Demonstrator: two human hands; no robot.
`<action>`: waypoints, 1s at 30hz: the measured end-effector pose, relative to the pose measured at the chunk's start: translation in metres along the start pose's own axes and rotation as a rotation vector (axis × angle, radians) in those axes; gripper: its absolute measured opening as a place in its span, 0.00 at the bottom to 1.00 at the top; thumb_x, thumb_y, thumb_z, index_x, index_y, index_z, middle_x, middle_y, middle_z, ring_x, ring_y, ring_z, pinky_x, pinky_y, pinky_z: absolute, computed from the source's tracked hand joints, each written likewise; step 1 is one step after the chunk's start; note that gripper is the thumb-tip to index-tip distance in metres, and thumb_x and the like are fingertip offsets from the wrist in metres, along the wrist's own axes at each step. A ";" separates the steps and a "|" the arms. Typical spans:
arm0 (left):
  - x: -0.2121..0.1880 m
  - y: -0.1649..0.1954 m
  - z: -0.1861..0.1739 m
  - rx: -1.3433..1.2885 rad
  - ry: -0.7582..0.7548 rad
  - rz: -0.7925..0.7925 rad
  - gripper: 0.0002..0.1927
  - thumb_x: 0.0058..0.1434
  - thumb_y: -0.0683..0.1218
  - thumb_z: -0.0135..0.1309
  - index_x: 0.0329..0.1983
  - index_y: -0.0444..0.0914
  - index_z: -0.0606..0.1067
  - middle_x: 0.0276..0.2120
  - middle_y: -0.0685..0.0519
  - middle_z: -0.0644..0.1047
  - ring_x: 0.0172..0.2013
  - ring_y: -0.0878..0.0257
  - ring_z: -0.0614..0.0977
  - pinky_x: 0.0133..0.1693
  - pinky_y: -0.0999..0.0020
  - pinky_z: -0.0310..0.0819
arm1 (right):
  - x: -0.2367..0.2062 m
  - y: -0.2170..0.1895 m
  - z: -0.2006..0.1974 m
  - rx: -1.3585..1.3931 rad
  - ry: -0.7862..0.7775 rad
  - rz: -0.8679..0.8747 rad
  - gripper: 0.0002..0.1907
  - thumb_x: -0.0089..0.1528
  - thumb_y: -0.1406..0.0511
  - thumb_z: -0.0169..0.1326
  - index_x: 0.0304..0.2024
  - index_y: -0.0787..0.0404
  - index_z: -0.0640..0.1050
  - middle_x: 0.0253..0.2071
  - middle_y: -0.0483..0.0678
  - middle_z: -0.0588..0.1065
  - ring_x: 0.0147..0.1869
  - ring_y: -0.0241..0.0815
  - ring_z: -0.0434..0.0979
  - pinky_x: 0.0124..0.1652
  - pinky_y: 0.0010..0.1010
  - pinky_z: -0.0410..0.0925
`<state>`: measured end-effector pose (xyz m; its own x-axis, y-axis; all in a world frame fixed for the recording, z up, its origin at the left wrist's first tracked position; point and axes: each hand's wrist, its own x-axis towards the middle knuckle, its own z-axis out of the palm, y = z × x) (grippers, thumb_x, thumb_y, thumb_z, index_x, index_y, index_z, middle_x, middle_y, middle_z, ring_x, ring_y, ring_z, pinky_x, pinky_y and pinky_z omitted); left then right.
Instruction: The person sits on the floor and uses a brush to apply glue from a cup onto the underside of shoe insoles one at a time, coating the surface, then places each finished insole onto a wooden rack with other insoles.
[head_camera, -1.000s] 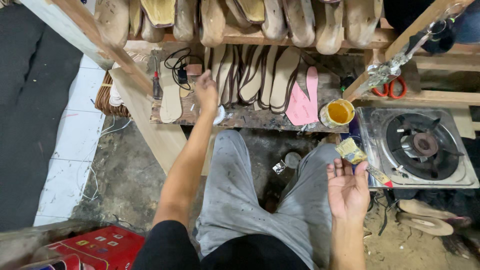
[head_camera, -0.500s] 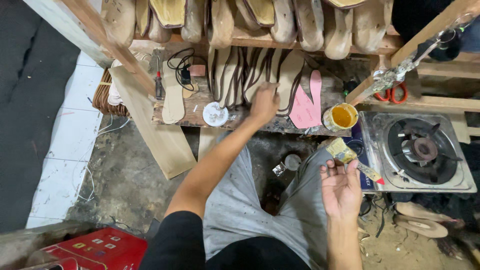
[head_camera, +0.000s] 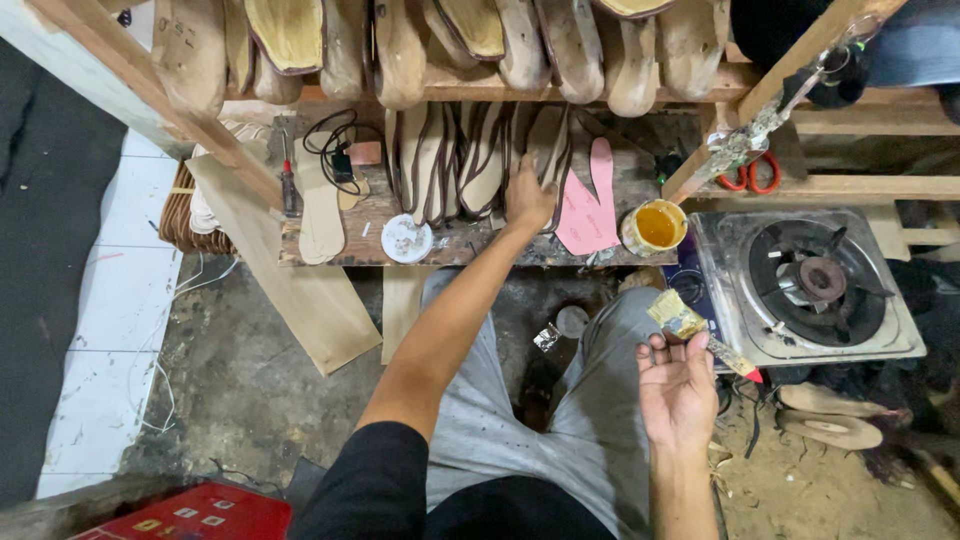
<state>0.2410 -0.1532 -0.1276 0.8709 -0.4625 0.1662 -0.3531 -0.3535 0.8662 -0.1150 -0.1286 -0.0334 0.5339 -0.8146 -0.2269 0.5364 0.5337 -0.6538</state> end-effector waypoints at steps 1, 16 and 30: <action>-0.009 -0.005 0.000 -0.108 0.019 0.042 0.34 0.62 0.46 0.63 0.70 0.36 0.67 0.59 0.39 0.78 0.57 0.44 0.82 0.61 0.53 0.77 | 0.003 0.001 -0.005 -0.001 0.007 -0.001 0.13 0.72 0.56 0.52 0.50 0.57 0.74 0.46 0.45 0.75 0.50 0.41 0.72 0.53 0.39 0.67; -0.260 0.058 -0.192 -2.329 -0.555 -0.581 0.36 0.71 0.52 0.50 0.77 0.32 0.55 0.77 0.33 0.52 0.78 0.44 0.50 0.54 0.46 0.79 | 0.167 0.005 -0.026 -0.611 -0.040 -0.401 0.10 0.70 0.66 0.58 0.51 0.65 0.78 0.42 0.45 0.79 0.41 0.36 0.79 0.41 0.30 0.74; -0.253 0.068 -0.194 -1.969 -0.183 -0.610 0.17 0.71 0.49 0.46 0.58 0.37 0.63 0.71 0.49 0.59 0.74 0.50 0.62 0.74 0.30 0.42 | 0.175 -0.019 0.028 -1.859 -0.235 -0.798 0.11 0.64 0.61 0.61 0.39 0.63 0.82 0.42 0.57 0.77 0.53 0.58 0.73 0.54 0.57 0.61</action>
<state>0.0632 0.0978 -0.0191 0.6279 -0.7507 -0.2055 0.7712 0.6356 0.0347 -0.0137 -0.2746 -0.0400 0.7051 -0.5818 0.4054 -0.4525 -0.8093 -0.3746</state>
